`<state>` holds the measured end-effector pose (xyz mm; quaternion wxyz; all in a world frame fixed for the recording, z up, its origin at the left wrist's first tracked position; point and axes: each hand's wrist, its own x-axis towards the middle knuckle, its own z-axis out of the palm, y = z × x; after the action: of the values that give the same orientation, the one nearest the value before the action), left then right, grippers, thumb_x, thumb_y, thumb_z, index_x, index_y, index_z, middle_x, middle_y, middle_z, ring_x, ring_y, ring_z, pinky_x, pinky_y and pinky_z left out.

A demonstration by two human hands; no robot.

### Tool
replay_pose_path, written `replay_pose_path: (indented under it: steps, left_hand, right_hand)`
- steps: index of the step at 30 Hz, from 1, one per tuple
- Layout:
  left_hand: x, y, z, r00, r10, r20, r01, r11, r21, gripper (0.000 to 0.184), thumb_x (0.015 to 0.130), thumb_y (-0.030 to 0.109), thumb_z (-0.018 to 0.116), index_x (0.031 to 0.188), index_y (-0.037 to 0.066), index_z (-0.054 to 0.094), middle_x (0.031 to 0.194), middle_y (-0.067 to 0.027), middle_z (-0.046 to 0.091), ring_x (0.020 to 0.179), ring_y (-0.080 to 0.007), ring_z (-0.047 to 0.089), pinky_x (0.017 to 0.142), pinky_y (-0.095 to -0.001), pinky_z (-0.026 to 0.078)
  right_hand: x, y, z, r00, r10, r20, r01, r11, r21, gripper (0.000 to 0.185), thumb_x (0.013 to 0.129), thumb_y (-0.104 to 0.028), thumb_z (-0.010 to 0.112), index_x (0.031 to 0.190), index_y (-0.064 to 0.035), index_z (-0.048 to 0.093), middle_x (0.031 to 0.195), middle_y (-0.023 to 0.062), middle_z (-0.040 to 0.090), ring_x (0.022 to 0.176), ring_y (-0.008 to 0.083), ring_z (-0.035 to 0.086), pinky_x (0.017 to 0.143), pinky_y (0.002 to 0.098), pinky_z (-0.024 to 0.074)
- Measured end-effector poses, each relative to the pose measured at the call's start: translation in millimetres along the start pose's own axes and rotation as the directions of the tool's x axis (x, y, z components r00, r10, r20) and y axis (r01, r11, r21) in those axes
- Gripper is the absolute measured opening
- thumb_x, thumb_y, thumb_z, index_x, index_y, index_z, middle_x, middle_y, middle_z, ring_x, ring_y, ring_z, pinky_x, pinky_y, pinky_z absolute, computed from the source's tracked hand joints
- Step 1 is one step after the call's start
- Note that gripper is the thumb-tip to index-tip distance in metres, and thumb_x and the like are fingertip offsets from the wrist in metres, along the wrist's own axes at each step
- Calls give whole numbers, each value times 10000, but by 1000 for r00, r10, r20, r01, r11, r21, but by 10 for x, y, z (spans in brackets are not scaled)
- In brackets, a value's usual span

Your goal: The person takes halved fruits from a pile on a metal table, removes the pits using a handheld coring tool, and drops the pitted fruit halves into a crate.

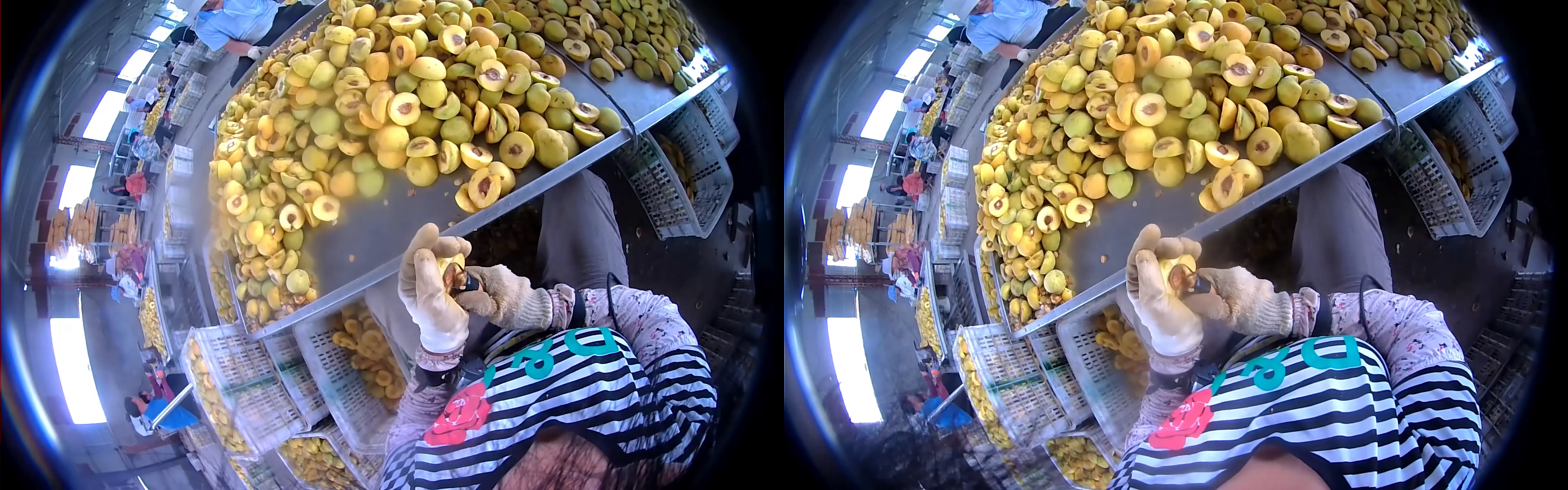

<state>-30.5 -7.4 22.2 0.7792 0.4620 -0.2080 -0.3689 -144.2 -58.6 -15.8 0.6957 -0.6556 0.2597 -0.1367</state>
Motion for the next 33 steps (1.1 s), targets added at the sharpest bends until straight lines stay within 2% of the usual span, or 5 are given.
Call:
replay_pose_path:
  steps: [10,13,27,31,33]
  left_hand:
    - [286,151,-240,840,-428,332,341,894,290,264,1010,104,547,1197,-39,668,871,-73,713,794,-133,669,723,-247,530]
    - [442,168,-237,722,-518,460,430,855,288,282,995,129,576,1198,-45,663,845,-93,719,775,-164,691,718,-262,552]
    - [423,-238,-215,828,-466,313,560,653,-509,292,1059,235,455,1267,59,560,854,-6,605,773,-191,578,736,-368,542]
    - [506,-357,-259,808,-575,129,539,634,-554,261,1048,232,485,1224,58,570,843,-16,621,777,-196,611,720,-366,547]
    - [473,-374,-268,832,-543,112,525,707,-474,275,1051,237,475,1228,48,567,843,-21,620,792,-202,613,747,-373,540]
  right_hand:
    - [12,117,-210,960,-167,223,172,985,-1,490,972,-493,603,1135,-35,660,914,145,688,849,299,656,821,401,512]
    - [31,184,-327,868,127,481,-222,964,145,448,982,-508,586,905,-71,648,687,43,593,567,180,550,540,310,451]
    - [78,344,-97,567,-339,750,-805,-39,592,550,952,-660,490,819,-127,490,508,-53,412,389,53,378,355,230,349]
    - [-57,137,-276,533,-372,760,-743,223,631,540,953,-632,520,755,-132,479,513,-34,409,378,71,375,342,228,341]
    - [-118,-57,-393,765,-7,644,-544,527,653,492,996,-535,532,755,-108,493,522,-24,416,402,77,379,364,230,319]
